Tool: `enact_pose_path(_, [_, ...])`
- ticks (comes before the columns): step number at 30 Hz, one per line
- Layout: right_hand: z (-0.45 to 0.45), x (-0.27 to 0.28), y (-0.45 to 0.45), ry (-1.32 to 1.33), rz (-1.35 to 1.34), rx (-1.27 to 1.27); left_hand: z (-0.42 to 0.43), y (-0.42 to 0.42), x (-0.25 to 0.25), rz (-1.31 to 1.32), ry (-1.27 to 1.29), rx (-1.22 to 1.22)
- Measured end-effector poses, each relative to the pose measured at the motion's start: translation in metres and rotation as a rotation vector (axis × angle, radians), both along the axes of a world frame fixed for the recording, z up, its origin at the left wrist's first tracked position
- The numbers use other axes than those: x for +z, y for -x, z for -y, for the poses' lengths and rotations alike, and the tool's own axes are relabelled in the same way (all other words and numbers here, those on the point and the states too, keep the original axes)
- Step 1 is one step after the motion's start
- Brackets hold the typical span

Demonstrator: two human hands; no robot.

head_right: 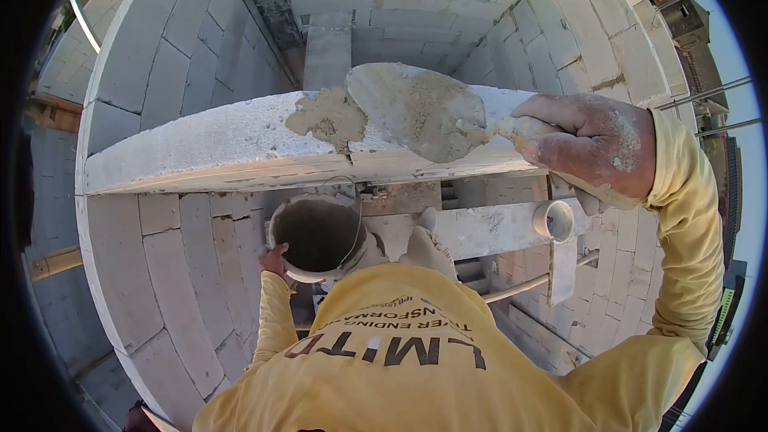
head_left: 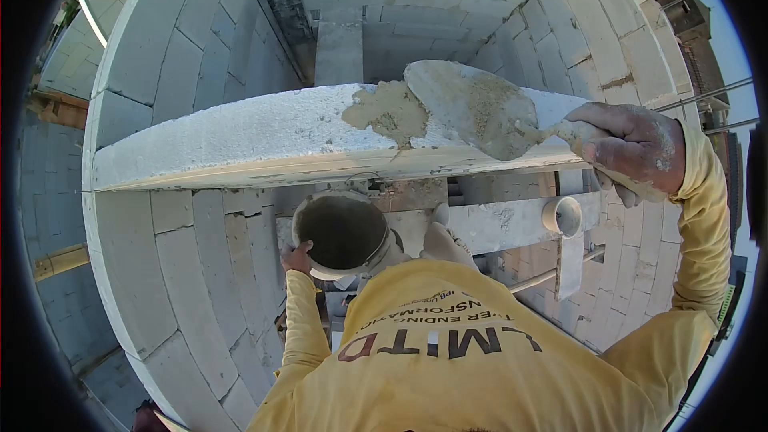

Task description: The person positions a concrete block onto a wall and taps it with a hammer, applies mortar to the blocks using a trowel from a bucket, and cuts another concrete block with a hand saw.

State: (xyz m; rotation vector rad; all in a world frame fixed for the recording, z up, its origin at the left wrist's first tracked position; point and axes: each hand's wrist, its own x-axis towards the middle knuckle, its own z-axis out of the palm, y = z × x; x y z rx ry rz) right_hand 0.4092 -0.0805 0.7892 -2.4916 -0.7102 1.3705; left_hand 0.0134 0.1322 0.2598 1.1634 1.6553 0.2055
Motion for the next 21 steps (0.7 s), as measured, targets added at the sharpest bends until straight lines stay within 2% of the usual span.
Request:
enact_pose_path(1, [0.001,-0.001,-0.002,0.084,0.008,-0.002,0.0,-0.001,-0.002,-0.043,0.0,-0.026])
enact_pose_path(3, [0.038,-0.011,-0.024,-0.015,0.106,0.04,0.003,-0.005,-0.008,-0.127,0.0,-0.072])
enact_pose_path(5, [0.065,-0.009,-0.031,0.004,0.175,-0.033,0.006,-0.006,-0.015,-0.111,0.041,-0.111])
enact_pose_path(7, [0.105,-0.017,-0.031,-0.192,0.13,-0.26,0.015,-0.038,0.024,-0.083,0.131,-0.083])
enact_pose_path(8, [0.126,-0.023,-0.029,-0.289,0.103,-0.373,0.018,-0.043,0.02,-0.084,0.128,-0.092])
enact_pose_path(11, [0.187,-0.054,-0.018,-0.591,0.002,-0.451,0.03,-0.053,0.001,-0.048,0.096,-0.108])
enact_pose_path(13, [0.219,-0.078,-0.01,-0.598,-0.223,-0.476,0.044,-0.068,-0.004,0.036,0.062,-0.122])
enact_pose_path(14, [0.237,-0.092,-0.005,-0.6,-0.334,-0.494,0.048,-0.071,-0.022,-0.07,0.035,-0.138])
enact_pose_path(16, [0.277,-0.129,0.003,-0.412,-0.485,-0.571,0.06,-0.093,-0.017,-0.067,0.047,-0.212])
enact_pose_path(18, [0.292,-0.166,0.012,-0.203,-0.515,-0.545,0.071,-0.109,-0.014,-0.111,0.032,-0.299])
enact_pose_path(21, [0.334,-0.239,0.035,-0.174,-0.587,-0.738,0.092,-0.153,-0.016,-0.161,-0.01,-0.48])
